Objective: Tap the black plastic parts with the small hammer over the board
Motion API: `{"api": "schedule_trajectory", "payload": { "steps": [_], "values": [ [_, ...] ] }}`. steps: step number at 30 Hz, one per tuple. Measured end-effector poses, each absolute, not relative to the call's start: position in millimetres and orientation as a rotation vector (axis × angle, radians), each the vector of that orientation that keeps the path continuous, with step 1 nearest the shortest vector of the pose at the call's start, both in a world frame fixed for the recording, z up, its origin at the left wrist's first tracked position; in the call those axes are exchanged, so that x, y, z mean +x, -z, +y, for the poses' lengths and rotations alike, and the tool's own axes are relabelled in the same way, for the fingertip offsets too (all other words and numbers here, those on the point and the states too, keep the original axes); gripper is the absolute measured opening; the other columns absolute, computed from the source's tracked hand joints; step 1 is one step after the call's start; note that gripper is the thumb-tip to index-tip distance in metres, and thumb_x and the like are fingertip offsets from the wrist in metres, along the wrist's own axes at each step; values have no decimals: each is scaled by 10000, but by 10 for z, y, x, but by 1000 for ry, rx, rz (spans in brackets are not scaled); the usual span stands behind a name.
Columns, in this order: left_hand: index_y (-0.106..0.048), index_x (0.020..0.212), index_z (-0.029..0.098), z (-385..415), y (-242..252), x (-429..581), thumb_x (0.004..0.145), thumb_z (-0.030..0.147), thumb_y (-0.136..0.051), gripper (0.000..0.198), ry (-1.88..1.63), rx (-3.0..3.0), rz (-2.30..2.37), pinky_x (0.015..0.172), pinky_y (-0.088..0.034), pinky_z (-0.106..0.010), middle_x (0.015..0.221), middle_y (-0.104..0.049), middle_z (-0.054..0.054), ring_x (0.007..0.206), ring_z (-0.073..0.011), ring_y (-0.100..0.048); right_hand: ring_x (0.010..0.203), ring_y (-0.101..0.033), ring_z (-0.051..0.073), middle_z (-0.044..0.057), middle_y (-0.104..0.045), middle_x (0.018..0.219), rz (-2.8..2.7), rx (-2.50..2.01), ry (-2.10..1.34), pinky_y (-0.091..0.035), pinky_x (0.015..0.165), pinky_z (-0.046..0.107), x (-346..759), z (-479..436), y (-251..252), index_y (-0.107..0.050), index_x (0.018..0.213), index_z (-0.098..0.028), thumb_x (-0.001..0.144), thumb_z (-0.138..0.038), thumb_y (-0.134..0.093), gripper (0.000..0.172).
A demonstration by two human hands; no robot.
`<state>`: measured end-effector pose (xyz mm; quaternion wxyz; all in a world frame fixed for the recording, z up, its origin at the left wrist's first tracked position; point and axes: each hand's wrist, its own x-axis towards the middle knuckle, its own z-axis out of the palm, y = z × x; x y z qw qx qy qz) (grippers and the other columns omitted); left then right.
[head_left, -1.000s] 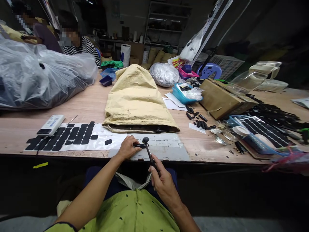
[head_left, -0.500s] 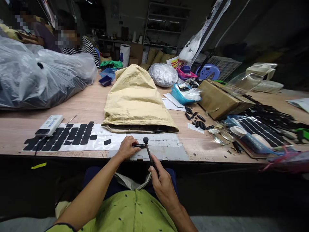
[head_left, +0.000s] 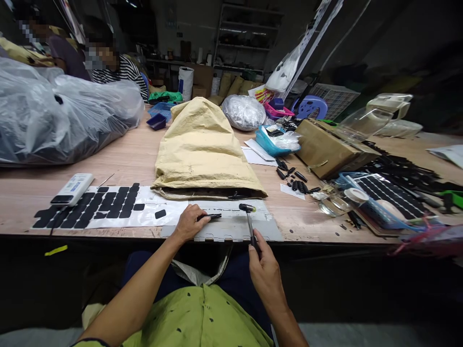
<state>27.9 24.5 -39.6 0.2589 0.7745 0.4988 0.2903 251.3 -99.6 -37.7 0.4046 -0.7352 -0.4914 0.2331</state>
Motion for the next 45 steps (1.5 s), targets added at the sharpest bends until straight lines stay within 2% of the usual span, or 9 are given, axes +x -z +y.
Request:
{"api": "schedule_trajectory", "payload": {
  "steps": [6, 14, 17, 22, 27, 34, 38, 42, 45],
  "values": [
    [-752, 888, 211, 253, 431, 286, 919, 299, -574, 200, -798, 2129, 1339, 785, -419, -324, 767, -601, -33, 805, -183, -521, 1092, -610, 305, 192, -633, 1177, -1215, -2093, -476, -480, 974, 451, 2768, -956, 533, -532, 1394, -64, 844, -370, -396, 643],
    [-715, 858, 198, 244, 392, 267, 937, 307, -533, 226, -815, 2154, 1283, 791, -413, -331, 790, -605, -34, 820, -188, -511, 869, -686, 231, 84, -714, 899, -1264, -2039, -516, -549, 734, 318, 2786, -928, 501, -542, 1403, -163, 853, -358, -437, 593],
    [-717, 866, 208, 173, 343, 226, 949, 323, -516, 246, -787, 2212, 1165, 815, -412, -346, 850, -618, -41, 854, -191, -520, 921, -694, 233, 89, -729, 947, -1271, -2041, -511, -554, 776, 322, 2769, -928, 485, -536, 1410, -169, 862, -348, -428, 587],
    [-740, 920, 260, -117, 359, 112, 916, 339, -587, 172, -655, 2420, 1002, 976, -363, -440, 1169, -607, -58, 1101, -256, -502, 1131, -644, 261, 148, -684, 1209, -1299, -2076, -481, -513, 955, 368, 2746, -917, 508, -515, 1425, -129, 878, -345, -387, 602],
    [-729, 947, 281, -328, 367, 52, 798, 282, -723, 149, -554, 2486, 1043, 1049, -339, -498, 1328, -550, -63, 1231, -317, -446, 1173, -625, 278, 169, -648, 1283, -1307, -2083, -476, -493, 997, 403, 2744, -912, 544, -479, 1448, -104, 895, -333, -364, 610],
    [-682, 958, 209, 56, 158, 544, 859, 320, -639, 154, -816, 2206, 1300, 808, -477, -351, 910, -662, -54, 882, -210, -595, 1104, -655, 281, 170, -664, 1247, -1340, -2068, -437, -522, 936, 405, 2745, -926, 597, -473, 1451, -111, 914, -319, -365, 586],
    [-690, 1016, 201, 474, -3, 1096, 845, 407, -651, 271, -720, 2108, 1498, 699, -477, -307, 936, -675, -46, 818, -197, -627, 1098, -652, 266, 170, -667, 1228, -1347, -2051, -424, -521, 928, 376, 2734, -933, 609, -481, 1441, -98, 921, -311, -345, 578],
    [-701, 981, 172, 828, -96, 1556, 854, 489, -612, 352, -586, 2152, 1666, 735, -485, -352, 1012, -689, -101, 941, -271, -639, 1089, -654, 245, 158, -681, 1178, -1352, -2038, -418, -516, 936, 351, 2731, -941, 607, -484, 1441, -113, 926, -296, -347, 564],
    [-710, 913, 160, 1004, -88, 1718, 855, 427, -614, 289, -515, 2163, 1812, 746, -479, -369, 1009, -696, -122, 963, -294, -640, 1092, -652, 238, 157, -675, 1192, -1350, -2025, -415, -515, 939, 336, 2729, -945, 604, -491, 1437, -120, 924, -277, -353, 554]
  ]
}}
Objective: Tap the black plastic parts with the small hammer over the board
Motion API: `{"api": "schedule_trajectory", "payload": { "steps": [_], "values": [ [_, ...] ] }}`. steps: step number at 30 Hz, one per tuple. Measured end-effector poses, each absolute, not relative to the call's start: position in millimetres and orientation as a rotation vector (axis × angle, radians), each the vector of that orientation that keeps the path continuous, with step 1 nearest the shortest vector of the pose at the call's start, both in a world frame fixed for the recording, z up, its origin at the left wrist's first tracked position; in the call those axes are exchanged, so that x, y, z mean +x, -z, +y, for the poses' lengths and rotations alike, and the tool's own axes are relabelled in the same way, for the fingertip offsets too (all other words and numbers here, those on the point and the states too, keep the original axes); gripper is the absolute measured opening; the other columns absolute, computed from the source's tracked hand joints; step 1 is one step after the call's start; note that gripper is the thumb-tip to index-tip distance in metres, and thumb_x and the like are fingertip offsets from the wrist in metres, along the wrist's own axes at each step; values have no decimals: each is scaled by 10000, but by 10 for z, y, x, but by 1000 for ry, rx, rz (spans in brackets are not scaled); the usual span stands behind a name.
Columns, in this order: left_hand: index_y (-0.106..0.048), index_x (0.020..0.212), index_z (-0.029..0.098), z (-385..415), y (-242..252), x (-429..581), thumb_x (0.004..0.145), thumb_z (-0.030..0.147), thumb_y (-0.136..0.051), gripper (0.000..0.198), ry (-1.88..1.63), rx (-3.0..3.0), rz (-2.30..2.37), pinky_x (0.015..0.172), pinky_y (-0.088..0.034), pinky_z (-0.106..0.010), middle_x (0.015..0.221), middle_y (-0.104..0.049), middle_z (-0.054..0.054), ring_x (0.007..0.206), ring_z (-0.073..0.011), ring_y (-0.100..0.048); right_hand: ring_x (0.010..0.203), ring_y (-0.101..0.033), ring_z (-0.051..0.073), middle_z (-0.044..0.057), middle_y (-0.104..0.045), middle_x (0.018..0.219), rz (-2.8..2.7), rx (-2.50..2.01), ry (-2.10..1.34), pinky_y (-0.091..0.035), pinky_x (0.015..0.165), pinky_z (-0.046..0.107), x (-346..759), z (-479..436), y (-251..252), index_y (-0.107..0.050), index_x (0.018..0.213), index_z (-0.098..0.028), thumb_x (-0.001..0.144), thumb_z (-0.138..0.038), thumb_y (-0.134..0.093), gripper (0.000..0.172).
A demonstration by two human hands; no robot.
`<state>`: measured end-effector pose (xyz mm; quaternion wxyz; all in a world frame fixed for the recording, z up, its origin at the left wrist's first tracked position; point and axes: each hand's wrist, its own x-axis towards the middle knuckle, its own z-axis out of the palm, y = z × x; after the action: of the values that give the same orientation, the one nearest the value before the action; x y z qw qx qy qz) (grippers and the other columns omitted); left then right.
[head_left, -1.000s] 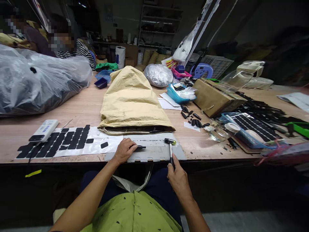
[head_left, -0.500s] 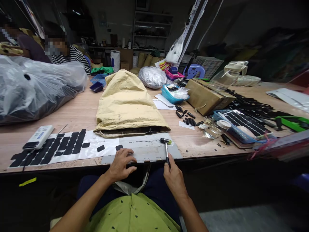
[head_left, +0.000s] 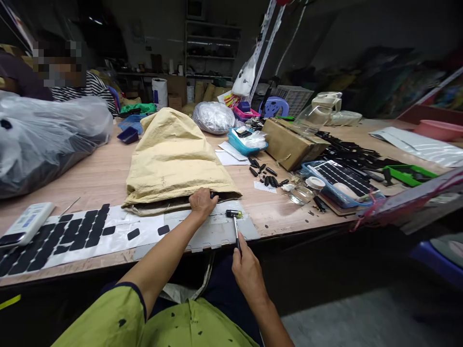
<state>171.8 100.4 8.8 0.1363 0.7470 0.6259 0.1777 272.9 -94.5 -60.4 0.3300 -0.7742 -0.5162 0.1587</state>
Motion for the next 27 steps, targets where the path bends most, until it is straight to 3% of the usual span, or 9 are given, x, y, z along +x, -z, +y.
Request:
{"api": "schedule_trajectory", "payload": {
  "steps": [3, 11, 17, 23, 25, 27],
  "values": [
    [-710, 858, 167, 1068, -71, 1698, 846, 334, -613, 194, -508, 2167, 1838, 723, -461, -345, 972, -705, -110, 929, -276, -644, 1088, -654, 231, 151, -683, 1164, -1354, -2010, -407, -514, 943, 323, 2726, -947, 603, -488, 1441, -122, 927, -263, -348, 551],
    [-672, 785, 198, 533, 6, 848, 777, 317, -676, 119, -684, 2228, 1449, 665, -420, -286, 843, -645, -31, 803, -188, -591, 1129, -643, 234, 144, -668, 1229, -1330, -1982, -405, -514, 963, 342, 2737, -943, 629, -486, 1445, -144, 915, -277, -371, 558],
    [-666, 785, 206, 193, 272, 291, 751, 257, -702, 71, -694, 2187, 1398, 736, -443, -315, 791, -612, -20, 800, -191, -549, 1170, -630, 259, 132, -642, 1304, -1280, -2014, -497, -512, 974, 376, 2778, -946, 589, -504, 1435, -167, 894, -314, -397, 571],
    [-711, 905, 214, 219, 330, 313, 752, 262, -732, 162, -707, 2219, 1377, 770, -423, -333, 843, -644, -29, 843, -204, -555, 1178, -610, 297, 156, -645, 1284, -1267, -1951, -519, -472, 1022, 451, 2848, -894, 548, -555, 1366, -137, 812, -431, -554, 628],
    [-724, 880, 224, 227, 331, 326, 763, 267, -724, 125, -690, 2224, 1397, 766, -414, -335, 833, -644, -26, 842, -203, -555, 1106, -636, 290, 158, -672, 1221, -1207, -1888, -538, -500, 976, 443, 2834, -897, 525, -588, 1318, -124, 791, -429, -583, 608],
    [-734, 890, 231, 228, 331, 322, 766, 272, -719, 131, -678, 2206, 1402, 762, -412, -333, 833, -643, -24, 843, -200, -554, 895, -679, 238, 134, -707, 1096, -1099, -1798, -623, -562, 821, 387, 2771, -930, 474, -573, 1329, -131, 813, -434, -581, 599]
  ]
}}
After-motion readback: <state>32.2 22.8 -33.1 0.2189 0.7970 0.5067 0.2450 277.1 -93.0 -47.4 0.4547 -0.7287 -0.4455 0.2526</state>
